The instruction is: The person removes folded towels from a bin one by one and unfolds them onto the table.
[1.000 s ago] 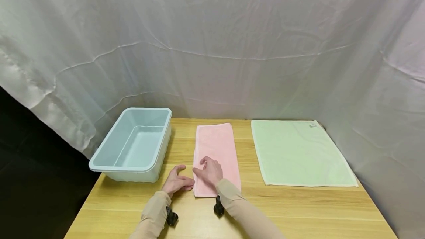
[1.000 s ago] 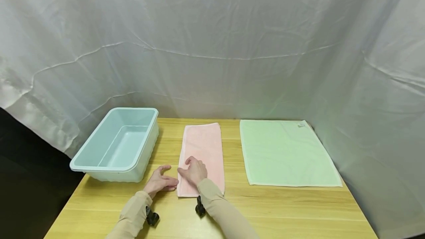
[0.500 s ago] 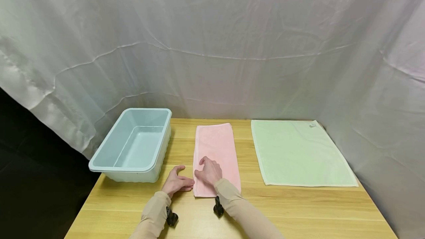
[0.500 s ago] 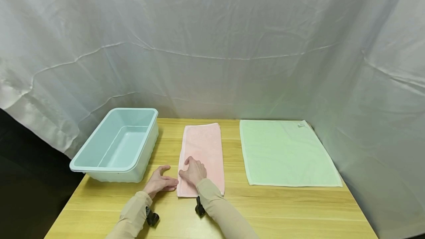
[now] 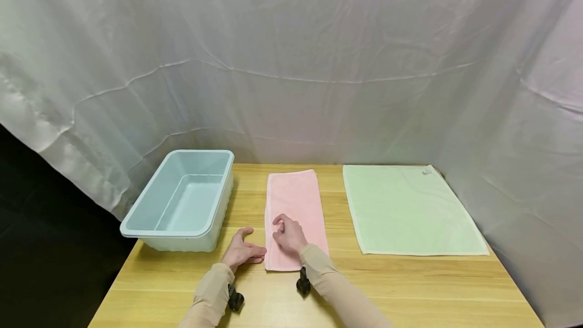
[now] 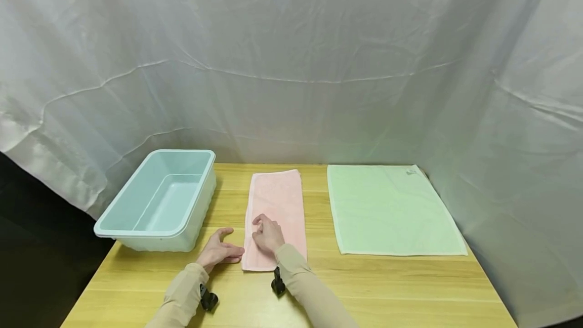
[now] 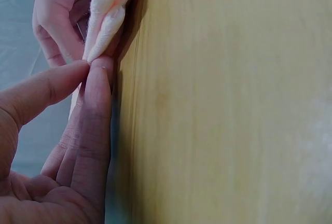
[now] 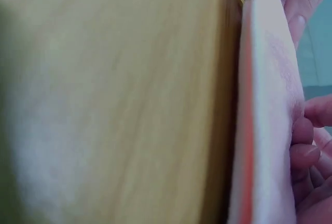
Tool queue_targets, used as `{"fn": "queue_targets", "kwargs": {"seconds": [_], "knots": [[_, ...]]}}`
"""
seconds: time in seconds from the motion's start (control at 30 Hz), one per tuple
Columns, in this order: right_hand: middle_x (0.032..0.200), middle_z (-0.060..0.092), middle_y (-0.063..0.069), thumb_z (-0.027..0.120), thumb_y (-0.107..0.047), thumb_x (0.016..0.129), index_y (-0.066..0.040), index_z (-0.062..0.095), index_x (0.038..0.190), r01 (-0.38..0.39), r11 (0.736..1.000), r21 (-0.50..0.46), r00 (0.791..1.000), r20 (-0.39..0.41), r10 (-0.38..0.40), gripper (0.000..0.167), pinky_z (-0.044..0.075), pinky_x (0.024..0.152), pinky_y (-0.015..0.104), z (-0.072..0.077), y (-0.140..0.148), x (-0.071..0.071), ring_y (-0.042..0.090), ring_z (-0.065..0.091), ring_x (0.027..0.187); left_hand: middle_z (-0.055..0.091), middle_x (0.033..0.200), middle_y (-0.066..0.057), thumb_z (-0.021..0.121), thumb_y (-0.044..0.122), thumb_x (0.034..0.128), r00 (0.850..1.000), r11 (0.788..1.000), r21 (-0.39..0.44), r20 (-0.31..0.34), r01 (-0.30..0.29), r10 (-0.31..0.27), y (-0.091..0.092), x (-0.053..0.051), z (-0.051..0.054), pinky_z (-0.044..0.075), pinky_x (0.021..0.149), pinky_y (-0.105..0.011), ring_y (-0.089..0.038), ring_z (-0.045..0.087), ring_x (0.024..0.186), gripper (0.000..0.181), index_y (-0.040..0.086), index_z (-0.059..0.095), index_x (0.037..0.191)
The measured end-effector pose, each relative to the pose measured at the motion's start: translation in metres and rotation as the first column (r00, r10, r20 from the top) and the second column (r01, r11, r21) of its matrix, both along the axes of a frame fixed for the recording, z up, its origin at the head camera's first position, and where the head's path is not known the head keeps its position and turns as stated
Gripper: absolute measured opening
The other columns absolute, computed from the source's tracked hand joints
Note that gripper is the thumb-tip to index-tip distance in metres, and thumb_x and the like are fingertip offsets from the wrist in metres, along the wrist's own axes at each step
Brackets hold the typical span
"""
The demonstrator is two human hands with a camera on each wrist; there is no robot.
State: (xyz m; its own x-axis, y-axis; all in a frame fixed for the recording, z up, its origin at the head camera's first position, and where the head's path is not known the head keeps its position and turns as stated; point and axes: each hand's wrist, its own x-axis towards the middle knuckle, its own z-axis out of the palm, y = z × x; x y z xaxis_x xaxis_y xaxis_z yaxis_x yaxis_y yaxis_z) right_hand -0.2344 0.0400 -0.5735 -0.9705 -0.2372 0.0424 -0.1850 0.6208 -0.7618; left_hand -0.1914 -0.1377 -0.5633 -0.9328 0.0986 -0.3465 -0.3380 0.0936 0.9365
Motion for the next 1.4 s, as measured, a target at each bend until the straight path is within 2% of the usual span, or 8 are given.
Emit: {"fn": "queue_targets", "kwargs": {"seconds": [0.17,0.3,0.53,0.77,0.97,1.1,1.23,1.4], "knots": [[0.065,0.049,-0.009,0.066,-0.005,0.084,-0.010,0.064,0.096,-0.026,1.000,-0.005,0.999,-0.021,0.026,0.014,0.037,0.059,0.020,-0.001,0.002,0.000,0.006,0.044,0.057,0.074,0.085,-0.023,0.077,-0.009,0.0799,1.000,1.000,-0.010,-0.012,-0.006,0.006,0.000,0.001,0.000,0.063,0.060,-0.031,-0.017,0.070,0.065,0.083,-0.010,0.026,0.146],[0.062,0.050,-0.009,0.068,-0.009,0.083,-0.008,0.067,0.084,0.000,1.000,-0.026,1.000,-0.009,0.000,0.002,0.037,0.058,0.019,-0.003,0.002,-0.001,0.006,0.045,0.056,0.074,0.085,-0.023,0.076,-0.009,0.0801,1.000,1.000,-0.005,-0.015,0.001,-0.001,0.000,0.001,0.001,0.063,0.060,-0.031,-0.017,0.070,0.065,0.083,-0.011,0.025,0.145],[0.060,0.057,-0.008,0.077,-0.015,0.081,-0.012,0.073,0.076,0.049,0.998,-0.045,0.999,-0.021,-0.050,0.007,0.039,0.059,0.019,-0.006,0.001,-0.001,0.006,0.048,0.057,0.074,0.084,-0.018,0.075,-0.008,0.0814,1.000,1.000,0.010,-0.011,0.014,-0.014,-0.001,0.002,0.002,0.062,0.060,-0.028,-0.015,0.070,0.065,0.082,-0.010,0.024,0.145],[0.065,0.059,-0.006,0.082,-0.032,0.082,-0.014,0.071,0.070,0.075,0.997,0.018,0.997,0.009,-0.075,0.024,0.042,0.059,0.023,-0.002,-0.002,0.000,0.011,0.050,0.063,0.075,0.083,-0.018,0.075,-0.009,0.0809,1.000,1.000,0.014,-0.013,0.012,-0.011,-0.001,0.001,0.001,0.062,0.059,-0.029,-0.016,0.070,0.064,0.083,-0.011,0.023,0.145],[0.066,0.062,-0.004,0.084,-0.045,0.077,-0.016,0.064,0.063,0.075,0.991,0.110,0.997,-0.018,-0.073,0.037,0.044,0.062,0.025,0.002,-0.007,0.000,0.015,0.053,0.068,0.074,0.082,-0.015,0.075,-0.007,0.0814,1.000,1.000,0.018,-0.010,0.011,-0.011,-0.001,0.001,0.001,0.062,0.060,-0.028,-0.015,0.070,0.065,0.083,-0.011,0.023,0.146],[0.068,0.057,-0.002,0.085,-0.039,0.074,-0.016,0.061,0.063,0.060,0.987,0.147,0.998,-0.007,-0.060,0.035,0.041,0.062,0.026,0.005,-0.009,0.000,0.018,0.051,0.071,0.074,0.083,-0.016,0.075,-0.007,0.0813,1.000,1.000,0.013,-0.010,0.009,-0.009,-0.002,0.001,0.002,0.062,0.060,-0.028,-0.014,0.070,0.065,0.084,-0.011,0.022,0.146],[0.064,0.056,-0.004,0.083,-0.031,0.072,-0.017,0.060,0.061,0.025,0.981,0.193,1.000,-0.017,-0.022,0.029,0.040,0.057,0.024,0.007,-0.010,-0.001,0.015,0.050,0.065,0.074,0.084,-0.018,0.076,-0.007,0.0810,1.000,1.000,0.005,-0.013,0.004,-0.004,-0.002,0.001,0.001,0.062,0.060,-0.029,-0.015,0.070,0.065,0.085,-0.011,0.022,0.147],[0.058,0.056,-0.007,0.080,-0.034,0.071,-0.017,0.059,0.056,-0.012,0.969,0.245,1.000,-0.008,0.015,0.031,0.039,0.050,0.022,0.009,-0.011,-0.001,0.012,0.050,0.056,0.074,0.085,-0.022,0.076,-0.008,0.0806,1.000,1.000,-0.002,-0.022,-0.001,0.001,-0.001,0.002,0.002,0.063,0.061,-0.033,-0.018,0.070,0.065,0.086,-0.011,0.022,0.147]]}}
